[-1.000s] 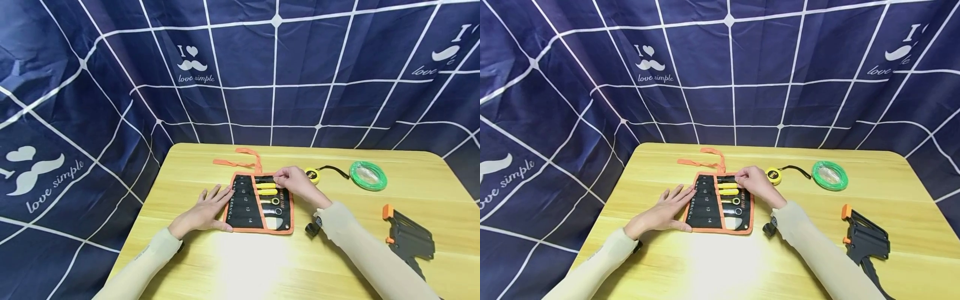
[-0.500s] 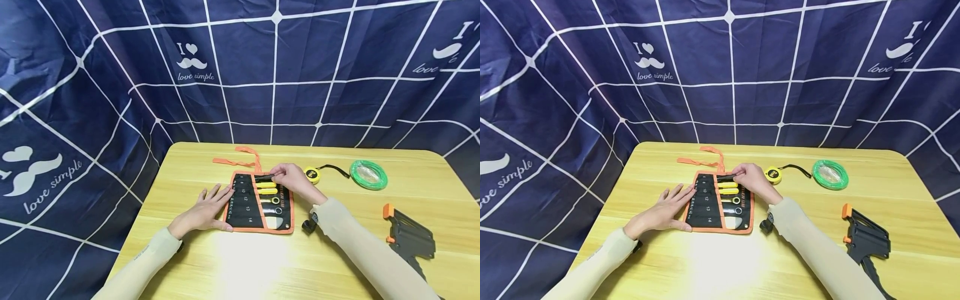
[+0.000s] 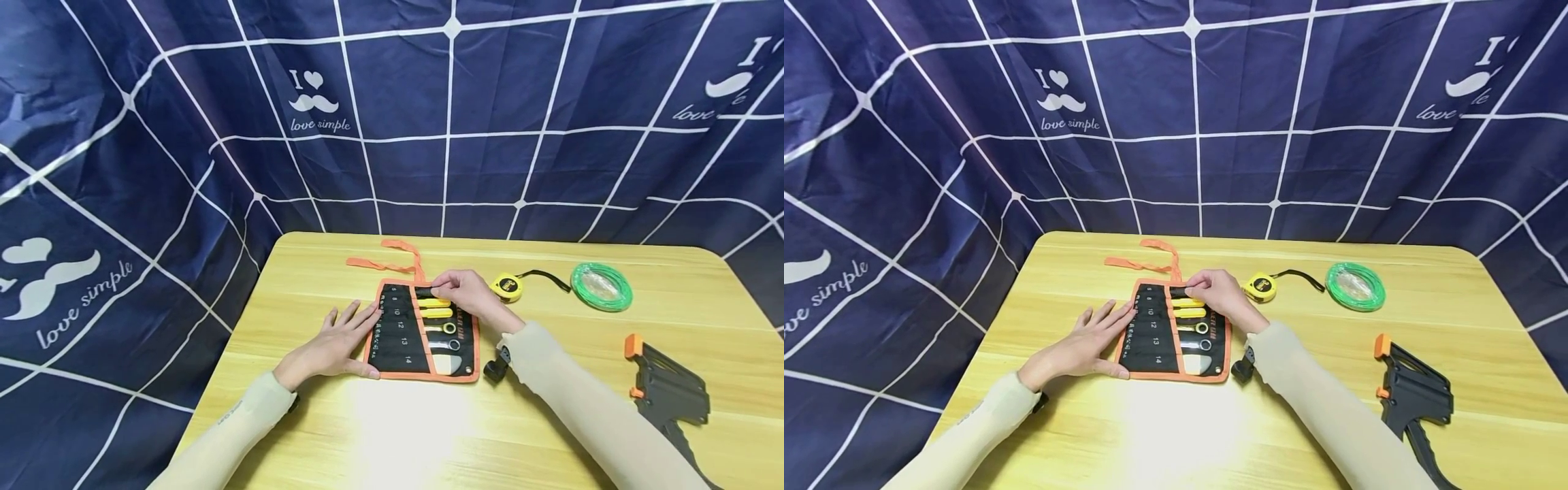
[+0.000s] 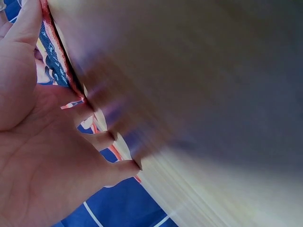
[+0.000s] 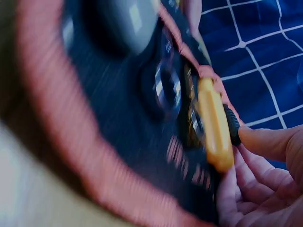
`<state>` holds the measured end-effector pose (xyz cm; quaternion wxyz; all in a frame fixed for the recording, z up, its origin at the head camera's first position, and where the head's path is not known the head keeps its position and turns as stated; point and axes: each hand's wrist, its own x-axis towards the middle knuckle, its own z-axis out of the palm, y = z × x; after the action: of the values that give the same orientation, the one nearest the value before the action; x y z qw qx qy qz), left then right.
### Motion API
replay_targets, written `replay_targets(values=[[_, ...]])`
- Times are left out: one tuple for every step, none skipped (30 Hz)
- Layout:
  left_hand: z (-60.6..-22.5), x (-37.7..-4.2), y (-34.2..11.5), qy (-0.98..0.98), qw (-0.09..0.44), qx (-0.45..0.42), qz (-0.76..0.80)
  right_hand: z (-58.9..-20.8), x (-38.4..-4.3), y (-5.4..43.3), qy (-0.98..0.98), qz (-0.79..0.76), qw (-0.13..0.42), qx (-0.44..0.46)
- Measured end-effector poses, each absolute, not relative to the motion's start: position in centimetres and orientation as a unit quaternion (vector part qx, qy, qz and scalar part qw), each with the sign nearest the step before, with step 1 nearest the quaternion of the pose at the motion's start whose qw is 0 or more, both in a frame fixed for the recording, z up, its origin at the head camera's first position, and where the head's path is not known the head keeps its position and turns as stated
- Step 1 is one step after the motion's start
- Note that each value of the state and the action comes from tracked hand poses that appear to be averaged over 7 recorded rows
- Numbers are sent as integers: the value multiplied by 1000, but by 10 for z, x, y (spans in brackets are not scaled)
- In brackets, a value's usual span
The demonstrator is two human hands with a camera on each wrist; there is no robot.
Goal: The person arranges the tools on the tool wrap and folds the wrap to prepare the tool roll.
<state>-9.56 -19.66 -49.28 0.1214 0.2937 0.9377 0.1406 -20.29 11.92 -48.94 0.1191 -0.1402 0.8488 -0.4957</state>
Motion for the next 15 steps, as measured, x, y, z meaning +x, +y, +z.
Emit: replay_targets(values=[[-493,-95,-196,938,123,293,140,-490,-203,117,851,-492,117,-139],[-493,-95,-196,938,122,294,140,-490,-202,114,854,-489,115,-138],[-493,-95,-196,938,122,294,140,-490,-202,112,856,-486,113,-135],[-493,-95,-196,938,122,294,140,-491,-202,110,859,-482,111,-131],[-493,-95,-196,938,121,294,140,-491,-202,109,863,-477,108,-126],[-493,-94,-196,938,121,293,141,-491,-202,108,866,-472,106,-121],[-493,-94,-196,938,121,293,141,-491,-202,107,868,-470,105,-120],[-493,-94,-196,938,121,293,140,-491,-202,107,869,-469,105,-119],[-493,-94,-196,938,121,292,141,-490,-202,107,870,-468,106,-117],[-493,-94,-196,938,121,292,142,-490,-202,107,869,-468,109,-117],[-492,-94,-196,938,121,292,143,-489,-203,108,867,-470,114,-117],[-492,-94,-196,938,122,292,143,-488,-203,109,864,-474,123,-117],[-492,-94,-196,938,122,292,143,-487,-204,110,862,-476,130,-119],[-492,-94,-196,938,123,292,142,-486,-204,112,860,-476,137,-122],[-493,-95,-196,938,122,293,141,-485,-204,114,857,-479,143,-124]])
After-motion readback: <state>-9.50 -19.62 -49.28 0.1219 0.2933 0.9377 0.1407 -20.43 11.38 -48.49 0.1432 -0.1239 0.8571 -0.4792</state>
